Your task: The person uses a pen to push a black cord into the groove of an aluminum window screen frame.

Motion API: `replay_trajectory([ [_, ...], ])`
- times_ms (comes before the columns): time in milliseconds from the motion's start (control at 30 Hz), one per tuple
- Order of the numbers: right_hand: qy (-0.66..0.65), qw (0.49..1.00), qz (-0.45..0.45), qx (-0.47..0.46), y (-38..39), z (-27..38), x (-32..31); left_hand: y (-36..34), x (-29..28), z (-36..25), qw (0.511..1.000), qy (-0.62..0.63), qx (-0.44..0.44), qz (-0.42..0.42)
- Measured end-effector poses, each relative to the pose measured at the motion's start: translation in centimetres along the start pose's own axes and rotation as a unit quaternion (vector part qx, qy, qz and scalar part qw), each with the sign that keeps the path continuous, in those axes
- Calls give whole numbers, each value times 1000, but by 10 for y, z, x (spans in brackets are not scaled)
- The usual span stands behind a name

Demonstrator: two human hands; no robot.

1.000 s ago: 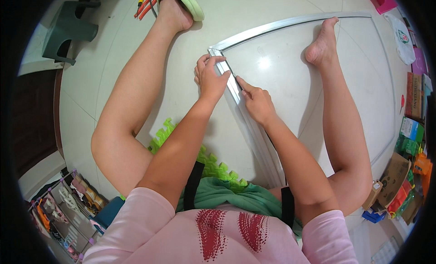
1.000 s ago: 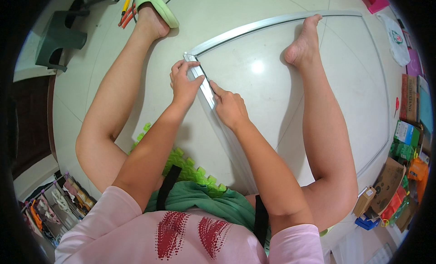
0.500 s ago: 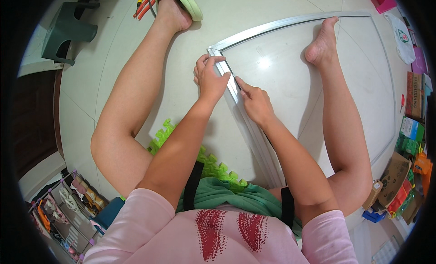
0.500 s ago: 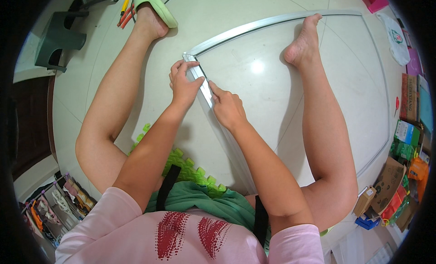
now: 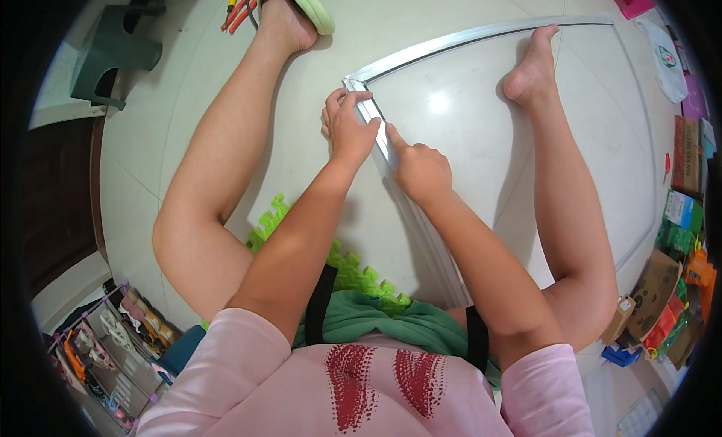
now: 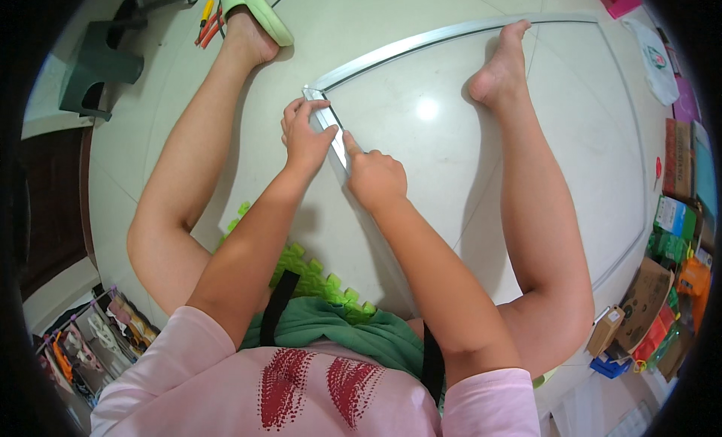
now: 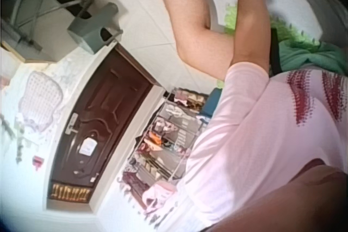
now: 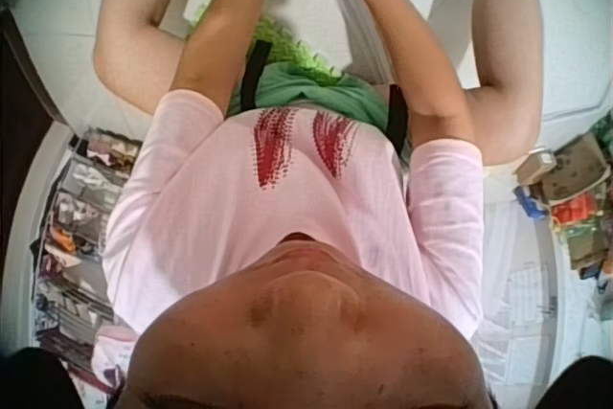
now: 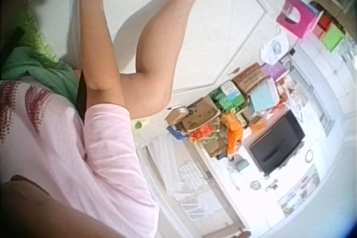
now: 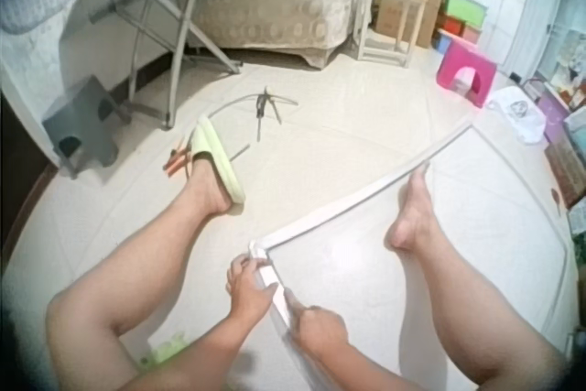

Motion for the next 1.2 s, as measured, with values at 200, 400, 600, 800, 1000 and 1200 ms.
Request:
replay_trajectory([
  [200, -273, 961, 36, 26, 4, -29, 11, 9, -15, -2, 996, 21, 47, -77],
  [400, -330, 941, 63, 48, 8, -27, 11, 34, 10, 19, 978, 127, -154, 57],
  [600, -284, 957, 56, 36, 5, -23, 6, 30, 14, 19, 979, 108, -156, 77],
  [800, -76, 995, 64, 26, 6, -5, -6, 28, 14, 23, 985, 103, -124, 64],
  [1000, -28, 999, 19, -10, 6, -24, 12, 35, 19, 12, 977, 59, -142, 145],
  [1200, -215, 972, -83, 36, 47, -44, 4, 76, 42, 28, 931, 74, -199, 296],
])
Point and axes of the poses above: each hand's wrist, its own y-axis away from the middle knuckle, its own x-axis out of the palm, z = x × y, the point moved 9 cm from there along -y, towards the middle knuckle, and after that the axes turned 8 degrees about x, right-handed, at the moved point
